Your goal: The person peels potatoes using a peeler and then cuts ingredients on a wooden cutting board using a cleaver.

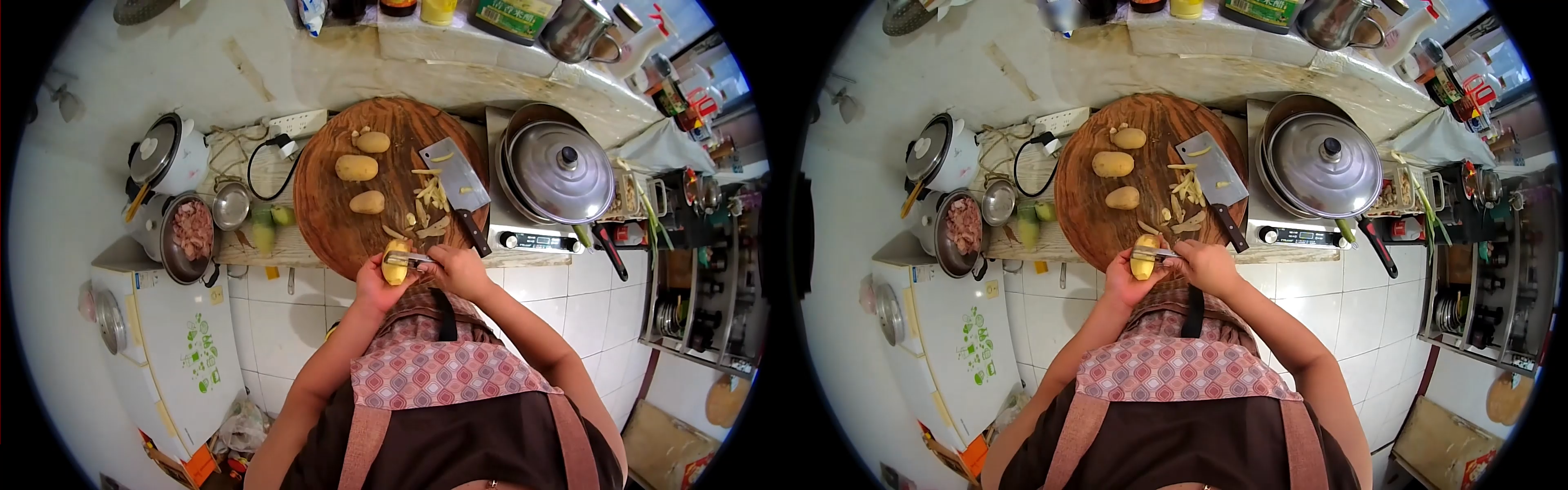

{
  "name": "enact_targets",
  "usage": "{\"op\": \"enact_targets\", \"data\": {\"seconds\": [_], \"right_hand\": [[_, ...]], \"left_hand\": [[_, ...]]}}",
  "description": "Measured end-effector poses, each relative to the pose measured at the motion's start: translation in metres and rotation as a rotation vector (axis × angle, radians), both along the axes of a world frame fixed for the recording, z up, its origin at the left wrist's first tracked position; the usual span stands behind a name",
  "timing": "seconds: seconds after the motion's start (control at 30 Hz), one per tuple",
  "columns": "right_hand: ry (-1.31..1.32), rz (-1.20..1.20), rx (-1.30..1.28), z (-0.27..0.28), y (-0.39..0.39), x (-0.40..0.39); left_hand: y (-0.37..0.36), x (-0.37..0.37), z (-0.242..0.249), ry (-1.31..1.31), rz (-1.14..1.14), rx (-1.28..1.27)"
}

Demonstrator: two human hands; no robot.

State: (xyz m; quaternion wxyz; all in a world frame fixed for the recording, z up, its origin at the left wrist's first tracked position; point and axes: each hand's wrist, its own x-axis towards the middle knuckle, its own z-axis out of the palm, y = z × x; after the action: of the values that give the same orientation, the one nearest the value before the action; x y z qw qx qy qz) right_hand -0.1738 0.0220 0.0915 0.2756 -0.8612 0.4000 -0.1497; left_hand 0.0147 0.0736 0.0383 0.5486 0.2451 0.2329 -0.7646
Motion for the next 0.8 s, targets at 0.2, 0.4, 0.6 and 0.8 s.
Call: {"op": "enact_targets", "data": {"seconds": [0.2, 0.4, 0.6, 0.8], "right_hand": [[-0.114, -0.135, 0.079, -0.024, 0.007, -0.007], [-0.073, -0.094, -0.044, -0.004, 0.009, -0.011], [0.074, 0.117, -0.197, 0.010, 0.013, 0.005], [0.037, 0.018, -0.201, -0.014, 0.008, 0.010]], "left_hand": [[0.005, 0.008, -0.013, 0.294, 0.034, -0.194], [0.012, 0.001, -0.011, 0.180, -0.074, -0.256], [0.007, 0.004, -0.031, -0.025, -0.156, -0.203], [0.008, -0.010, -0.025, 0.061, -0.123, -0.200]]}}
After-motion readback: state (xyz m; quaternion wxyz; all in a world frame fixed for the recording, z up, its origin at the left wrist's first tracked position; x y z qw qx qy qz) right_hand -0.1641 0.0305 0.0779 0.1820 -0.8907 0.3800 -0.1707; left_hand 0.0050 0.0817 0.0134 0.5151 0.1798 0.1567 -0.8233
